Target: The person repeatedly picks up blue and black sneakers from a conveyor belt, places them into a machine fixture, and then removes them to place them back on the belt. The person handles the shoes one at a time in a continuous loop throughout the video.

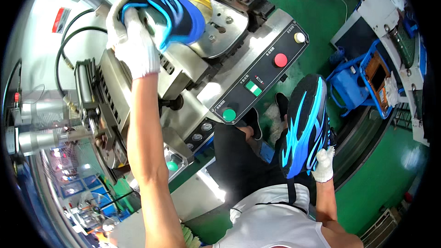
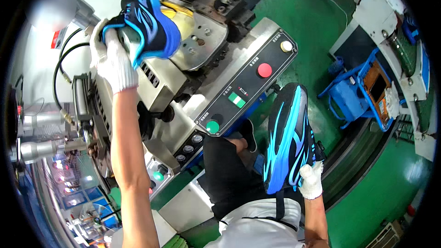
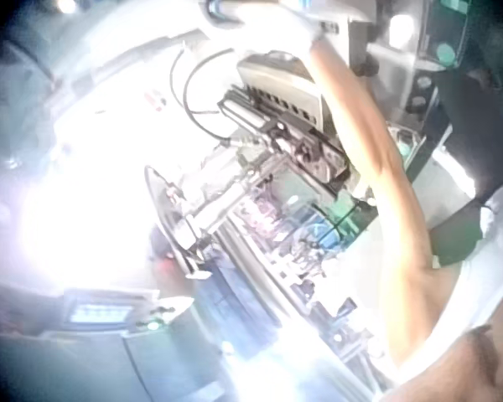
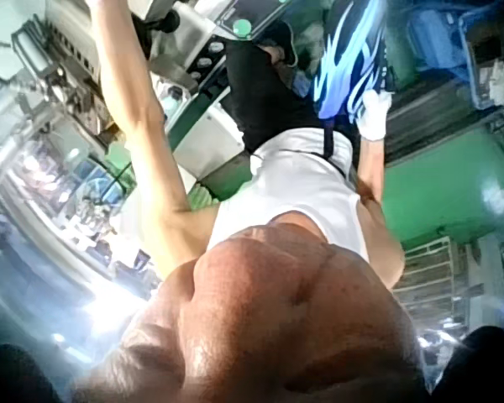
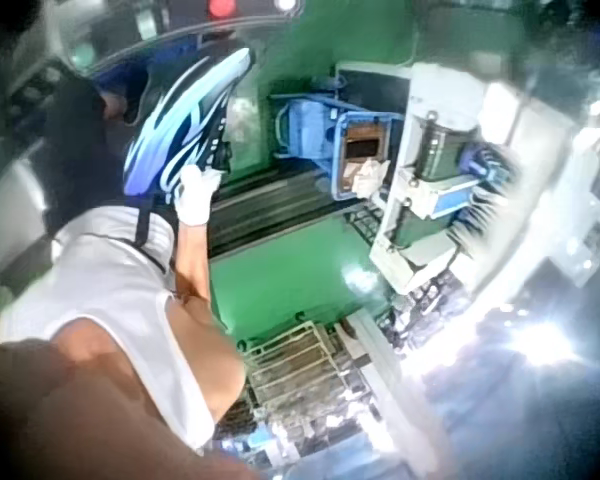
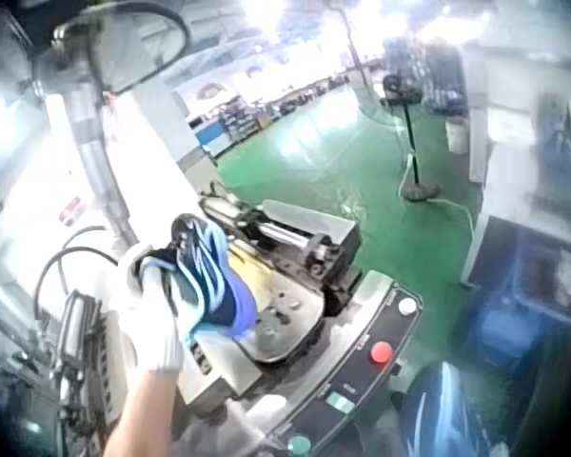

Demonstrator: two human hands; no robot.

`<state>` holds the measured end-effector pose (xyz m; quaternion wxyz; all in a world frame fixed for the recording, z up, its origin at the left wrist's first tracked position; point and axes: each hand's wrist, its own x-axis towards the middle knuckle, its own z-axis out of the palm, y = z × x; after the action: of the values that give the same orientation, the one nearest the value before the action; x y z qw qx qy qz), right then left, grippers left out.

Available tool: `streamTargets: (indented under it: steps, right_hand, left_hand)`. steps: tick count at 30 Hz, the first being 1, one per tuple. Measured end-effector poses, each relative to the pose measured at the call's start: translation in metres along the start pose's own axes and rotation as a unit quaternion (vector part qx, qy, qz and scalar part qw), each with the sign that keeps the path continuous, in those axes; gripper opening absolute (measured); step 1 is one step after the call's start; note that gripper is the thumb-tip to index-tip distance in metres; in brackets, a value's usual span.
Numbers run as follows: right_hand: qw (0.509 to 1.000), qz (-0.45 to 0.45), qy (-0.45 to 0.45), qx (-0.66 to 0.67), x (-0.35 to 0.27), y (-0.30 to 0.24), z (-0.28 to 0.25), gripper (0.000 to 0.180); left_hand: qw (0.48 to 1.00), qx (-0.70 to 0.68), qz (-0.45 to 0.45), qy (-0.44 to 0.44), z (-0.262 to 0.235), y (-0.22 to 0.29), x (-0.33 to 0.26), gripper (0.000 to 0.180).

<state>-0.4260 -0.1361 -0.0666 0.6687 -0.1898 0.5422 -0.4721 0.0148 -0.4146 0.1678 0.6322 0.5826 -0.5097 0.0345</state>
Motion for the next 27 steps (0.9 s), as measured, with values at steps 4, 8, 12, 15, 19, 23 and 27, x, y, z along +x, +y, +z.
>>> streamTargets:
  steps: [4,8,12,15,19,23,27]
  right_hand:
    - [0.991,-0.114,-0.045,-0.059,0.005,-0.042,0.045,0.07]
    - [0.963,-0.215,-0.08,-0.144,0.038,-0.093,0.096,0.05]
    - [0.895,-0.302,-0.108,-0.31,0.08,-0.171,0.206,0.046]
    - [0.8,-0.37,-0.129,-0.454,0.096,-0.224,0.327,0.067]
    - [0.758,-0.341,-0.196,-0.52,0.155,-0.251,0.45,0.079]
    - [0.53,-0.358,-0.152,-0.754,0.248,-0.233,0.535,0.089]
    - [0.451,-0.412,-0.072,-0.788,0.297,-0.135,0.561,0.073]
  left_hand:
    - [0.99,0.029,0.11,-0.084,-0.095,0.065,-0.085,0.018]
    - [0.956,-0.154,0.009,-0.249,-0.167,0.092,-0.197,0.011]
    - [0.915,-0.052,-0.067,-0.395,-0.227,0.074,-0.303,0.053]
    - [0.885,-0.007,-0.176,-0.431,-0.253,0.079,-0.344,0.041]
    - [0.887,-0.029,-0.147,-0.437,-0.263,0.067,-0.368,0.045]
    - [0.896,-0.073,-0.126,-0.419,-0.261,0.053,-0.364,0.04]
    - [0.891,-0.079,-0.183,-0.407,-0.27,0.052,-0.373,0.04]
